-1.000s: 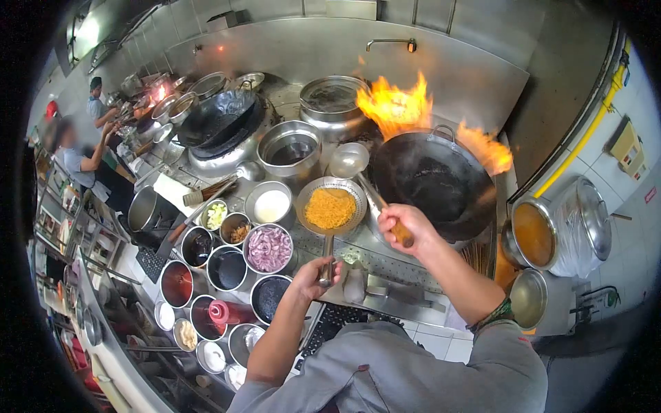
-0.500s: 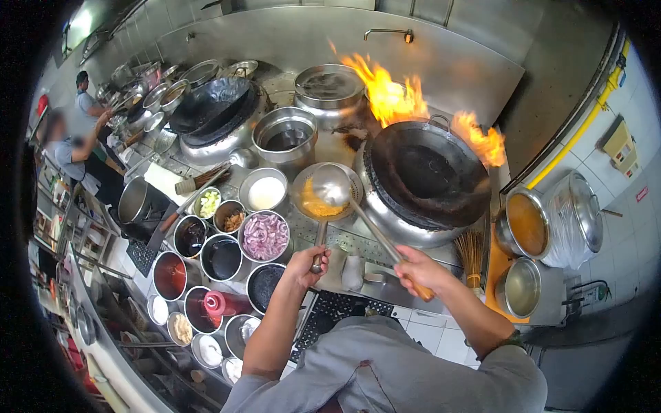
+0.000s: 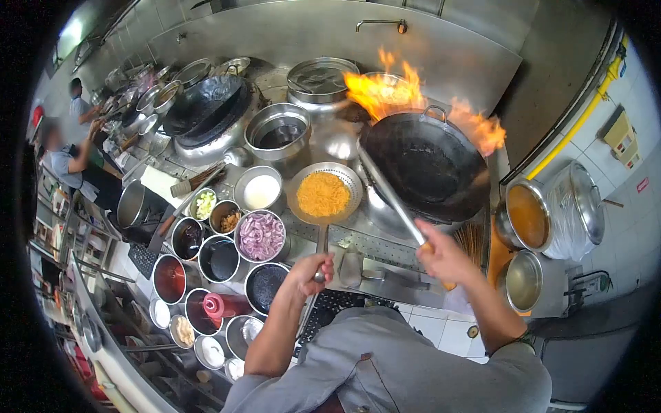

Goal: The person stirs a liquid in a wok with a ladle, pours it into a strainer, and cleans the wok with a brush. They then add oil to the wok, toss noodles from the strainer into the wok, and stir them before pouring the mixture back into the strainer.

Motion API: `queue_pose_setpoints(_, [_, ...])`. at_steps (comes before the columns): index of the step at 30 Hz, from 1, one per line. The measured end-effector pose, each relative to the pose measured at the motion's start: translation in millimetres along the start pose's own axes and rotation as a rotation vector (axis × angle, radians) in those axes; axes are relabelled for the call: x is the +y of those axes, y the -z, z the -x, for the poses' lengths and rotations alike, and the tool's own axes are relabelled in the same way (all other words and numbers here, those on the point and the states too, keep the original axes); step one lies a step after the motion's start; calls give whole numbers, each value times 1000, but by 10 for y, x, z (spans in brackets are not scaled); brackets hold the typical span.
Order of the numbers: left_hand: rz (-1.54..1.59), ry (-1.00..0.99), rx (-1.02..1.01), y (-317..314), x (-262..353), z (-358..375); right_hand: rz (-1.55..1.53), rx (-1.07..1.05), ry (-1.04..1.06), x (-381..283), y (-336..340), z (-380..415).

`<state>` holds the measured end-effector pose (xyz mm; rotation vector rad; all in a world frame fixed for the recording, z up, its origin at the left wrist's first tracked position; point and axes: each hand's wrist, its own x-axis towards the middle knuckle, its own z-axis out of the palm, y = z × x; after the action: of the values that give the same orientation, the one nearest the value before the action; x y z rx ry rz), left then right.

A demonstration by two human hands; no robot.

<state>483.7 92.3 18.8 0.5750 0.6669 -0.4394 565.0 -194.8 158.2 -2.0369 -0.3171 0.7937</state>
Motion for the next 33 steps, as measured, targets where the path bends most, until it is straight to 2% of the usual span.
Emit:
queue_pose_setpoints(4, [28, -39, -47, -205, -141, 542, -242, 118, 240, -348, 450, -260])
queue_pose_setpoints(6, [-248, -223, 31, -451, -192, 810, -249, 163, 283, -583, 589, -416])
queue_pose_setpoints(9, [-240, -217, 2, -303, -341, 657, -220, 189, 312, -787, 724, -694])
queue_pose_setpoints(13, [-60, -149, 30, -401, -133, 553, -264, 164, 325, -998, 836, -1305])
queue_pose_setpoints(15, [-102, -189, 60, -520, -26, 698, -276, 137, 328, -1152, 849, -1674])
queue_pose_setpoints(18, [-170, -211, 120, -784, 57, 1082, -203, 131, 306, -1320, 866, -2346])
queue_pose_setpoints(21, [-224, -262, 129, -610, -230, 1035, -70, 159, 315, -1293, 797, -3230])
queue_pose_setpoints(23, [-126, -159, 100, -450, -374, 936, 172, 323, 292, -1298, 706, -3773])
queue_pose_setpoints(27, [18, -70, 204, -442, -476, 945, 417, 361, 265, -1499, 480, -4174])
queue_pose_setpoints(29, [12, -82, 215, -424, -466, 882, -664, -85, 60, -1460, 490, -4413])
queue_pose_setpoints(30, [1, -86, 216, -429, -450, 860, -661, -88, 67, -1471, 512, -4414])
queue_pose_setpoints(32, [-51, -84, 227, -402, -403, 766, -1518, -360, -22, -1479, 586, -4281])
queue_pose_setpoints(33, [9, -100, 141, -302, -374, 642, -1628, -521, -14, -1459, 633, -4125])
